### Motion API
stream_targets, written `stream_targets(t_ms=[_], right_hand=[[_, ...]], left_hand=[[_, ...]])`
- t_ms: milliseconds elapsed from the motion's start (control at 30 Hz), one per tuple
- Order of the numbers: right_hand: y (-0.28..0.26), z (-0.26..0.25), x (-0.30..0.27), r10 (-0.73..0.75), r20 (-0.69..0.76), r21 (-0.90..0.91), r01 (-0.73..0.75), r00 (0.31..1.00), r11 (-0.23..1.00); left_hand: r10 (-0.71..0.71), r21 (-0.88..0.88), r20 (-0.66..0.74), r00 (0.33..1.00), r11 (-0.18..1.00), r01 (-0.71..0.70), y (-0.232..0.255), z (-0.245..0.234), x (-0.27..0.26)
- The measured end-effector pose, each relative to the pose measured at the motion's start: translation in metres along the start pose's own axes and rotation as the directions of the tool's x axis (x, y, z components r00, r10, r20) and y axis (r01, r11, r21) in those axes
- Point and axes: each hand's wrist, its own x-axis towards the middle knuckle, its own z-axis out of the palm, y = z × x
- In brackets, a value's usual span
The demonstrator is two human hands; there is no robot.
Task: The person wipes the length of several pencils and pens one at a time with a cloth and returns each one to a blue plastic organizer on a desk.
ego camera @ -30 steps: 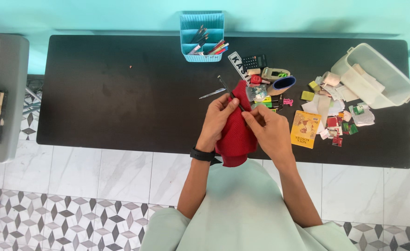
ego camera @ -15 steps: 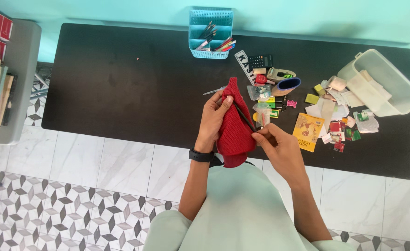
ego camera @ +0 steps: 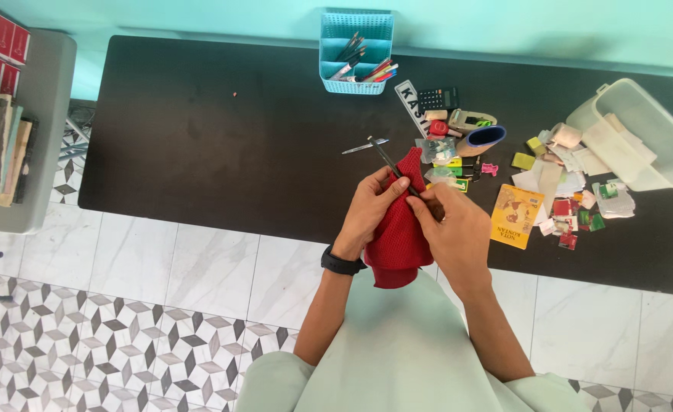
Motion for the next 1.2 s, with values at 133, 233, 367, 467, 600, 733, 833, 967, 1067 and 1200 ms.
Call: stream_targets(t_ms=[133, 233, 367, 467, 600, 733, 833, 967, 1067, 1200], right_hand=[[0.001, 0.012, 0.007, -0.116, -0.055, -0.106, 0.110, 0.992, 0.988], [-0.002, 0.021, 0.011, -0.183, -0.099, -0.085, 0.175, 0.978, 0.981], [-0.007, 0.026, 0.014, -0.142, -0.059, -0.057, 0.138, 0.988, 0.989], [-0.009, 0.026, 0.017, -0.137, -0.015, -0.020, 0.137, 0.990, 0.990], [-0.004, 0.024, 0.023, -0.049, 0.051, 0.037, 0.047, 0.998, 0.998], [0.006, 0.023, 0.031, -0.023, 0.120, 0.104, 0.011, 0.993, 0.995], [0.016, 0.023, 0.040, 0.026, 0.136, 0.165, -0.049, 0.990, 0.985], [0.034, 0.019, 0.056, 0.156, 0.157, 0.240, -0.191, 0.975, 0.952], [0.044, 0.023, 0.072, 0.136, 0.115, 0.484, -0.175, 0.984, 0.857], [0.042, 0.032, 0.095, 0.015, 0.002, 0.732, -0.012, 1.000, 0.681]], left_hand=[[-0.021, 0.029, -0.001, 1.000, 0.999, 0.021, 0.006, -0.009, -0.002], [-0.012, 0.076, -0.027, 1.000, 0.997, 0.014, 0.016, -0.014, 0.003], [-0.017, 0.024, -0.032, 0.999, 1.000, 0.017, 0.024, -0.022, 0.012], [0.015, 0.011, -0.063, 0.998, 1.000, -0.014, 0.029, -0.033, 0.023], [0.046, 0.005, -0.115, 0.992, 0.999, -0.045, 0.041, -0.049, 0.034], [0.047, 0.016, -0.176, 0.983, 0.999, -0.045, 0.053, -0.055, 0.040], [0.084, 0.103, -0.157, 0.984, 0.992, -0.069, 0.057, -0.059, 0.042], [0.064, 0.107, -0.148, 0.987, 0.993, -0.049, 0.054, -0.068, 0.046], [0.044, 0.134, -0.117, 0.992, 0.991, -0.028, 0.055, -0.071, 0.044], [-0.060, 0.178, -0.034, 0.998, 0.982, 0.065, 0.067, -0.067, 0.038]])
